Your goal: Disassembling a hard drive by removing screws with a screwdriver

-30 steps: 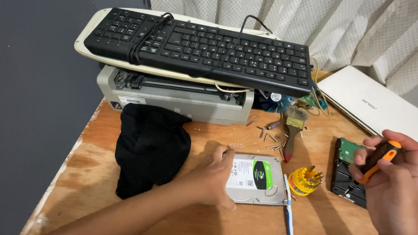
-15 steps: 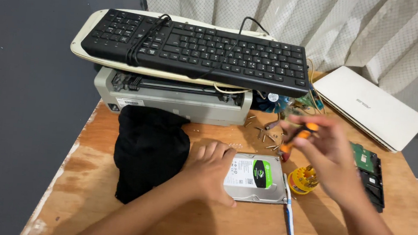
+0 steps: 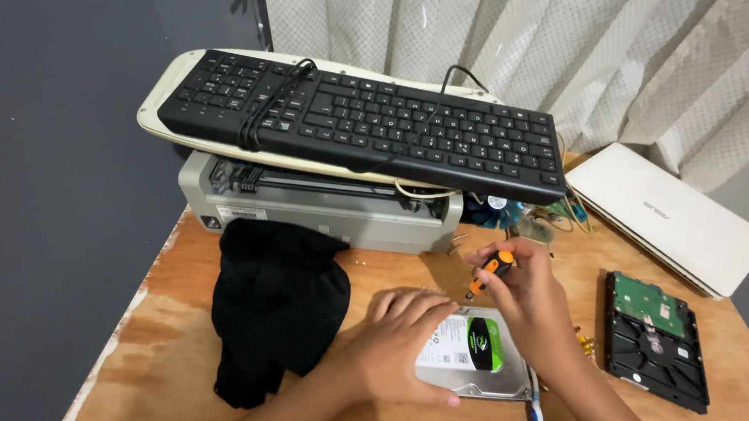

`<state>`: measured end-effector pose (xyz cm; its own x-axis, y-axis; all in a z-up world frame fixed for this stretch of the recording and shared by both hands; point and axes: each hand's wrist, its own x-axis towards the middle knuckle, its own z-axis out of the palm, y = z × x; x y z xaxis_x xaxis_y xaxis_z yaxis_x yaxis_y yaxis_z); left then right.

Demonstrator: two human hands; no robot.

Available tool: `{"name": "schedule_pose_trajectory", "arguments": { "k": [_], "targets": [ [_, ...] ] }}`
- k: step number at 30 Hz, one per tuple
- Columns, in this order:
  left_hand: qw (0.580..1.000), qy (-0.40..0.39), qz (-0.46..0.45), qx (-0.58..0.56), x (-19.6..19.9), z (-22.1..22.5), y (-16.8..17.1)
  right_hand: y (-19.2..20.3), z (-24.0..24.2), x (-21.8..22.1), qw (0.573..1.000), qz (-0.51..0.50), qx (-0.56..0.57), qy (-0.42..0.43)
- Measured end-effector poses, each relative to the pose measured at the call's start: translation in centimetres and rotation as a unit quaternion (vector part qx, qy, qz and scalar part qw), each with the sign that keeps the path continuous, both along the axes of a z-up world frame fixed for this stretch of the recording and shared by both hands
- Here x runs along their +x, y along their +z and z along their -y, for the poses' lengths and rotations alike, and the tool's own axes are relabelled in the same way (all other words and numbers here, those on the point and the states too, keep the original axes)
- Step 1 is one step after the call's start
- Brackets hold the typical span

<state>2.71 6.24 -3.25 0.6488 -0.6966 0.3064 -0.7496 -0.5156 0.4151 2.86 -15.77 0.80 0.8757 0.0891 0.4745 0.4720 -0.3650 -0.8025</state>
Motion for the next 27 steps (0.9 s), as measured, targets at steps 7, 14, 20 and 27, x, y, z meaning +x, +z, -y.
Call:
{"name": "schedule_pose_trajectory", "arguments": {
  "k": [7, 14, 20, 27],
  "targets": [
    [0.999, -0.014, -0.042, 0.012, 0.0, -0.2, 0.2, -1.1, 0.3, 0.8, 1.0, -0.025, 0.013, 0.004],
    [1.0, -0.014, -0.024, -0.012, -0.1, -0.2, 0.0, -0.9, 0.0, 0.5, 0.999, -0.023, 0.021, 0.009],
    [0.999, -0.013, -0.029, -0.006, -0.2, -0.2, 0.2, -0.4, -0.1, 0.3, 1.0, -0.016, -0.018, -0.008],
    [1.0, -0.007, -0.008, -0.022, -0.3, -0.2, 0.0, -1.1, 0.3, 0.5, 1.0, -0.019, 0.004, 0.009]
  ]
}}
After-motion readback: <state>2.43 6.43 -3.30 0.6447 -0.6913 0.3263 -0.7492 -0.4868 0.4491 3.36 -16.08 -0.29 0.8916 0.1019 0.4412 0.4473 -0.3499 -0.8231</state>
